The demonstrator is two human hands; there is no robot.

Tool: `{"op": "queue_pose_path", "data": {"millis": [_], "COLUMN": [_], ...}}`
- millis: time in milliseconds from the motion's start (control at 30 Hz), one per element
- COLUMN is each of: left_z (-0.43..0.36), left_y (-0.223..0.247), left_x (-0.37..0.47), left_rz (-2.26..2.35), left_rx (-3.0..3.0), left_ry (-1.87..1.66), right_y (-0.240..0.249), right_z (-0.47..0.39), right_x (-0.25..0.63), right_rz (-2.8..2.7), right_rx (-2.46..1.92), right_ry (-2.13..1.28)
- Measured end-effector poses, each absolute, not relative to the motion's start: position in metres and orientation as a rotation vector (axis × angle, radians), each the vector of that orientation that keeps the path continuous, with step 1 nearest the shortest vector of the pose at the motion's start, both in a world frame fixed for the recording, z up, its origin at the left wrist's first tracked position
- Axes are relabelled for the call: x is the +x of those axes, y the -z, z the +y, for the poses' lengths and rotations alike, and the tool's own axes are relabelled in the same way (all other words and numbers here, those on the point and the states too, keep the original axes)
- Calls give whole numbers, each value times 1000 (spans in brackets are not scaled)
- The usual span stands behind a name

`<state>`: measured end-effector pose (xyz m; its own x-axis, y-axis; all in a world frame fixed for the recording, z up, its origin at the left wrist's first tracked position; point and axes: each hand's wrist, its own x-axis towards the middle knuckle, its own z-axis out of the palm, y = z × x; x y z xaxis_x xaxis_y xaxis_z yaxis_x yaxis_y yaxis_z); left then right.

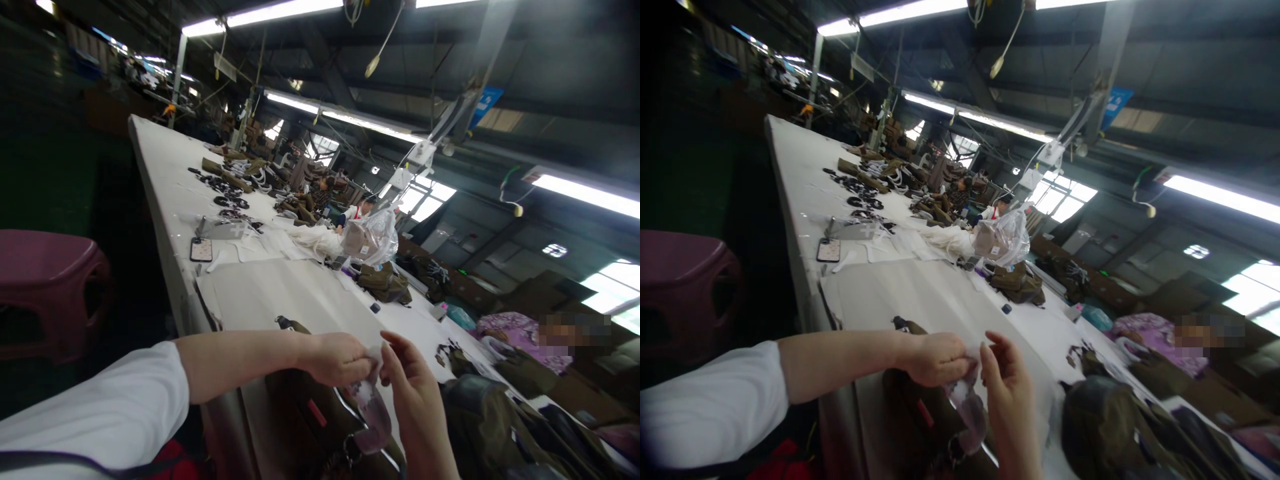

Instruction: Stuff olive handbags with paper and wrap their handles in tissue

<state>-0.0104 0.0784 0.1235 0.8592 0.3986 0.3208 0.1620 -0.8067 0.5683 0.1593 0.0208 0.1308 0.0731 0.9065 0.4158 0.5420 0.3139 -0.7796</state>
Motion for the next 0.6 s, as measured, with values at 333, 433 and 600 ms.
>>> {"op": "queue_pose_path", "data": {"millis": [333, 433, 600], "left_z": [75, 73, 72], "left_y": [-115, -113, -112], "left_x": [-2, -2, -5], "left_rz": [571, 561, 566], "left_rx": [2312, 2362, 2518], "left_ry": [-581, -645, -641], "right_y": [-119, -123, -131], "right_z": [1, 0, 9], "right_x": [148, 153, 157], "right_rz": [-1953, -1791, -1785], "right_rx": [-1059, -1268, -1440], "right_ry": [578, 335, -326]}}
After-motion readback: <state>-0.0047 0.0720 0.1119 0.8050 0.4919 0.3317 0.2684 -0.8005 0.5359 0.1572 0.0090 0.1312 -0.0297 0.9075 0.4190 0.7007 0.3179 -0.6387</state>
